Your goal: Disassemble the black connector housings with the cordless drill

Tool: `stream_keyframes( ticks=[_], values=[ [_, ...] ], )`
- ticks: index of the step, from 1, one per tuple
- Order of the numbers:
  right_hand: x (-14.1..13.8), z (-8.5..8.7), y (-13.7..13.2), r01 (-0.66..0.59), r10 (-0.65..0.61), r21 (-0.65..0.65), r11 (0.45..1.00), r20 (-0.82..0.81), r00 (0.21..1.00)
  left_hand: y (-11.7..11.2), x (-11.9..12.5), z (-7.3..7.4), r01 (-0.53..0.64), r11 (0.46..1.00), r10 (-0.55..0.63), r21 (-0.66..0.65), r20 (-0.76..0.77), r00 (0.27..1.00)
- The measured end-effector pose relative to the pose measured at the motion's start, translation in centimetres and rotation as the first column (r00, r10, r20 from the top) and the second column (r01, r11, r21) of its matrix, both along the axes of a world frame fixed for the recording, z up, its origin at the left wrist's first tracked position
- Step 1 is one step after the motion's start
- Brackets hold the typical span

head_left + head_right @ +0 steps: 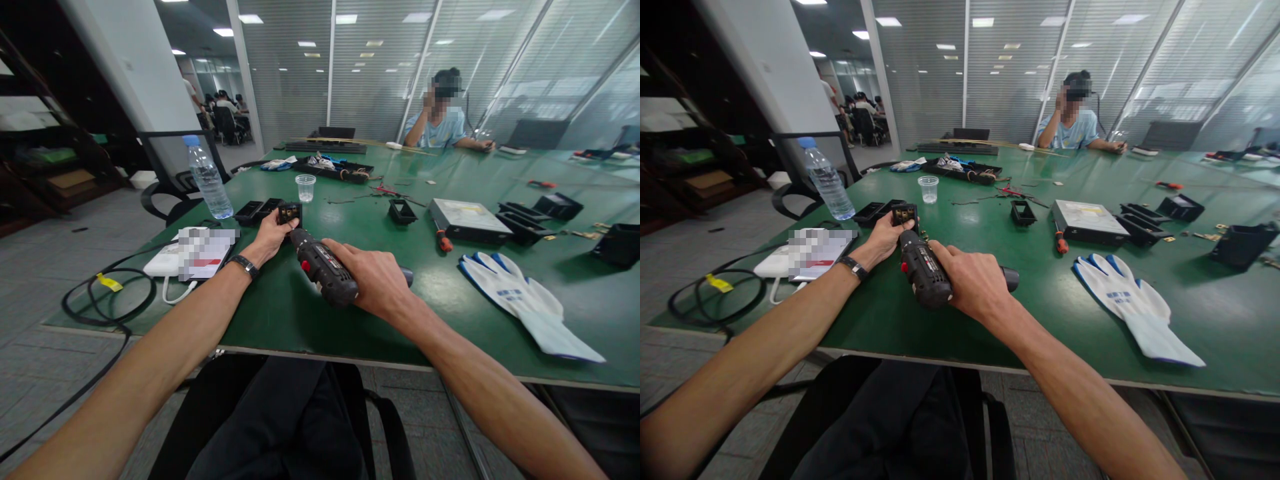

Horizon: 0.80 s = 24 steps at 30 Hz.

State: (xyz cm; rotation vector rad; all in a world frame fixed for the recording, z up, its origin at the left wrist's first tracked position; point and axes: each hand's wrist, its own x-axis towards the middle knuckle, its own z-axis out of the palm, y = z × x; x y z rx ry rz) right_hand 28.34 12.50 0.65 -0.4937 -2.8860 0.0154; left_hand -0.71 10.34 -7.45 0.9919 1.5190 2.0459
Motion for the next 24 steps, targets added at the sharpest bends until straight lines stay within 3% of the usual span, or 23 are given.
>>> stream_keyframes(
  ticks=[24],
  values=[
    [0.01,-0.03,0.07,-0.01,0.01,0.024,1.0,0.004,1.0,0.0,-0.06,-0.06,-0.005,1.0,0.005,-0.005,-0.002,1.0]
  ],
)
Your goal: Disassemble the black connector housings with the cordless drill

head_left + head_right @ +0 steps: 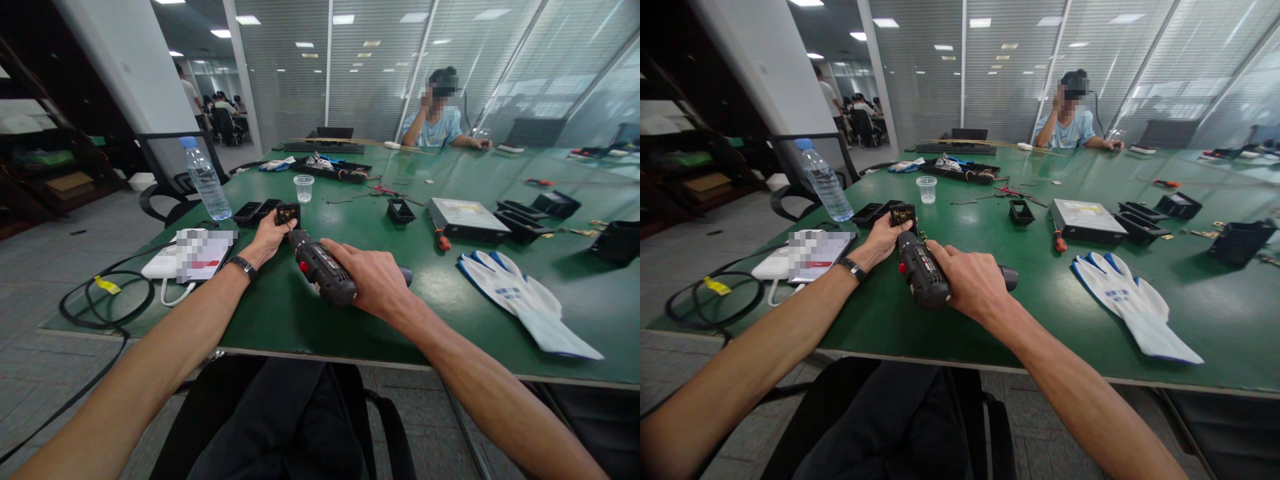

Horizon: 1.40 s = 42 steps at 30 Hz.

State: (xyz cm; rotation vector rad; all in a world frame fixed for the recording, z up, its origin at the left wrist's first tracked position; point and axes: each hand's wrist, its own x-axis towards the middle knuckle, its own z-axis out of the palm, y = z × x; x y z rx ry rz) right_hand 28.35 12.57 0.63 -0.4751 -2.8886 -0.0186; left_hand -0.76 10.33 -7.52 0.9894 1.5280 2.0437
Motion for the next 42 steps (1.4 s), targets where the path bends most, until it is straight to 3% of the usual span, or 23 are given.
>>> stream_keyframes(
  ticks=[42],
  values=[
    [0.05,-0.08,0.02,-0.006,0.006,-0.002,1.0,-0.018,1.0,0.12,-0.07,-0.23,-0.046,0.999,0.047,0.008,-0.076,0.996]
  ],
)
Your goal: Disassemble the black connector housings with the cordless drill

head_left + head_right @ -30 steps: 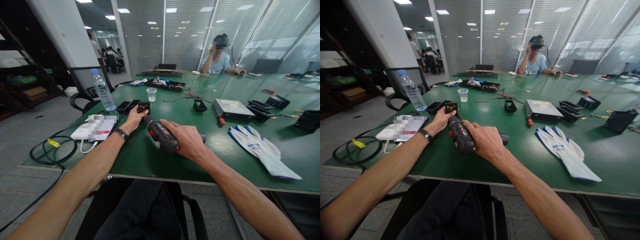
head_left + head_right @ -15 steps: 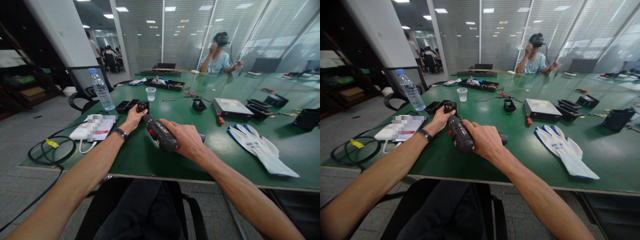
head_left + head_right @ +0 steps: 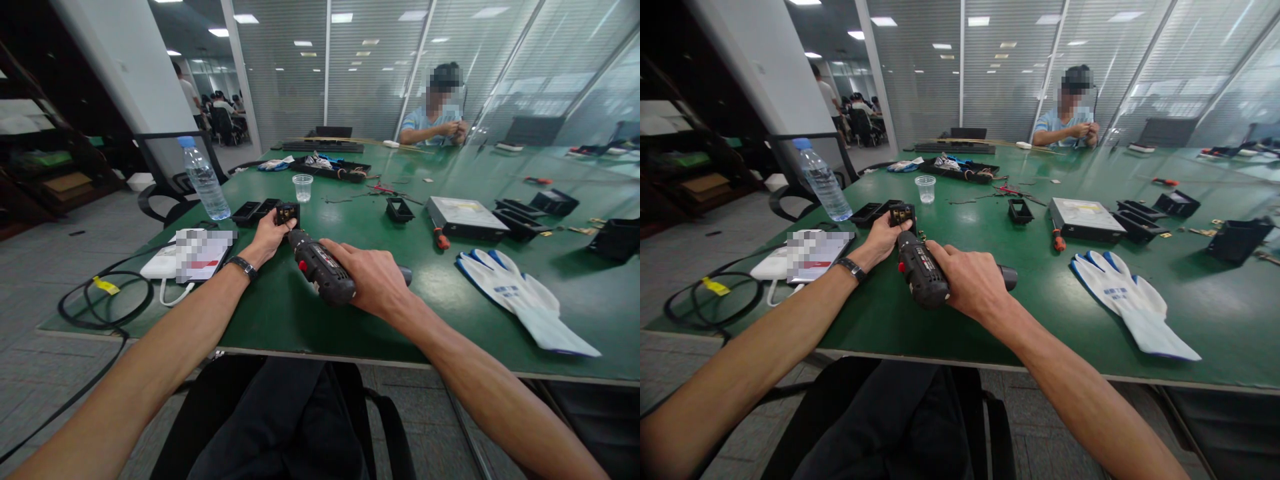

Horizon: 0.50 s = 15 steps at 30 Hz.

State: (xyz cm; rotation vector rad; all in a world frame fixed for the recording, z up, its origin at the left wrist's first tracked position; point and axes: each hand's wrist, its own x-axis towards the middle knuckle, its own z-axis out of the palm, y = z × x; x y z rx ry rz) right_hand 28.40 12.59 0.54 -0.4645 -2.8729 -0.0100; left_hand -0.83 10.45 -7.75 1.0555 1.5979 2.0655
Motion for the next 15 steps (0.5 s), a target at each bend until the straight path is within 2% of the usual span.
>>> stream_keyframes(
  ticks=[6,15],
  values=[
    [0.0,-0.3,0.11,0.004,-0.003,0.027,1.0,-0.002,1.0,0.22,-0.28,-0.24,0.023,1.0,-0.023,0.002,-0.011,1.0],
    [0.42,-0.07,0.56,-0.021,0.023,0.021,1.0,-0.089,0.996,-0.34,0.11,0.38,0.045,0.998,-0.048,0.032,0.105,0.993]
  ],
)
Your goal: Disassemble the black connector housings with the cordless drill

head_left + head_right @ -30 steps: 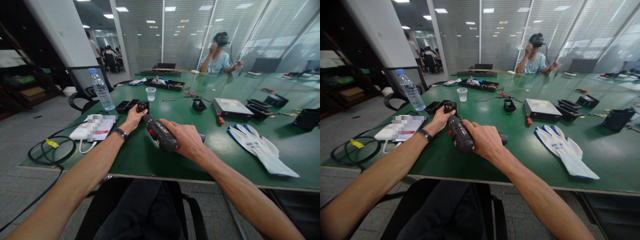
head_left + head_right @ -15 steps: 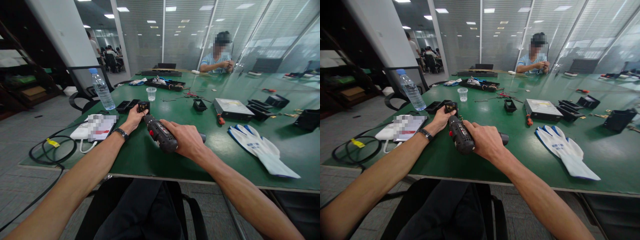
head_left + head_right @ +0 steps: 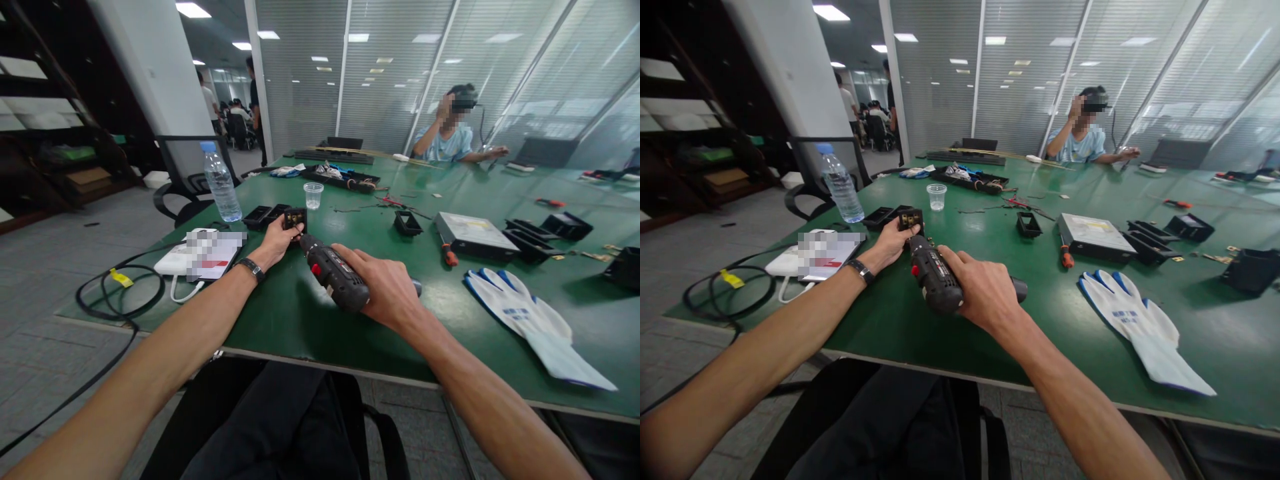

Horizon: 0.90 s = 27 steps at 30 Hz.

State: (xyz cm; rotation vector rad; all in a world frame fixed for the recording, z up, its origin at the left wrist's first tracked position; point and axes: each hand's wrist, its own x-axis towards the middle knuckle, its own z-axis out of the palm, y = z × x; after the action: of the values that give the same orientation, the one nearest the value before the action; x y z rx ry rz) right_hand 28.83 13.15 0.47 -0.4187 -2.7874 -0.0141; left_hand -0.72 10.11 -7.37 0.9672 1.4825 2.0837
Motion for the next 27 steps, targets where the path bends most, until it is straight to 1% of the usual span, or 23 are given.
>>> stream_keyframes(
  ticks=[4,6,10,14,17,20,23,27],
  values=[
    [0.3,0.2,0.7,-0.031,0.03,-0.013,0.999,-0.043,0.999,0.1,-0.2,0.0,-0.005,1.0,0.005,-0.01,0.037,0.999],
    [0.6,0.4,1.0,-0.024,0.022,-0.026,0.999,-0.071,0.997,0.2,-0.3,0.0,-0.015,1.0,0.016,-0.021,0.045,0.999],
    [0.9,1.1,1.6,0.076,-0.08,-0.042,0.996,-0.108,0.991,0.1,-0.2,0.1,-0.017,1.0,0.018,-0.026,0.059,0.998],
    [0.8,0.8,2.3,0.16,-0.16,0.015,0.987,-0.023,0.987,-0.2,0.1,0.3,0.01,0.999,-0.008,-0.033,0.063,0.998],
    [0.4,0.2,2.7,0.172,-0.177,0.072,0.982,0.069,0.982,-0.3,0.5,0.4,0.035,0.998,-0.032,-0.043,0.06,0.998],
    [0.1,-0.3,2.8,0.181,-0.193,0.107,0.978,0.111,0.975,-0.3,1.0,0.6,0.085,0.995,-0.081,-0.056,0.071,0.994],
    [-0.1,-0.6,2.9,0.203,-0.221,0.122,0.972,0.153,0.963,-0.5,1.5,0.8,0.14,0.988,-0.135,-0.06,0.082,0.987],
    [-0.2,-0.7,3.0,0.199,-0.22,0.126,0.972,0.194,0.956,-0.6,1.8,0.9,0.174,0.983,-0.168,-0.059,0.095,0.981]
  ],
)
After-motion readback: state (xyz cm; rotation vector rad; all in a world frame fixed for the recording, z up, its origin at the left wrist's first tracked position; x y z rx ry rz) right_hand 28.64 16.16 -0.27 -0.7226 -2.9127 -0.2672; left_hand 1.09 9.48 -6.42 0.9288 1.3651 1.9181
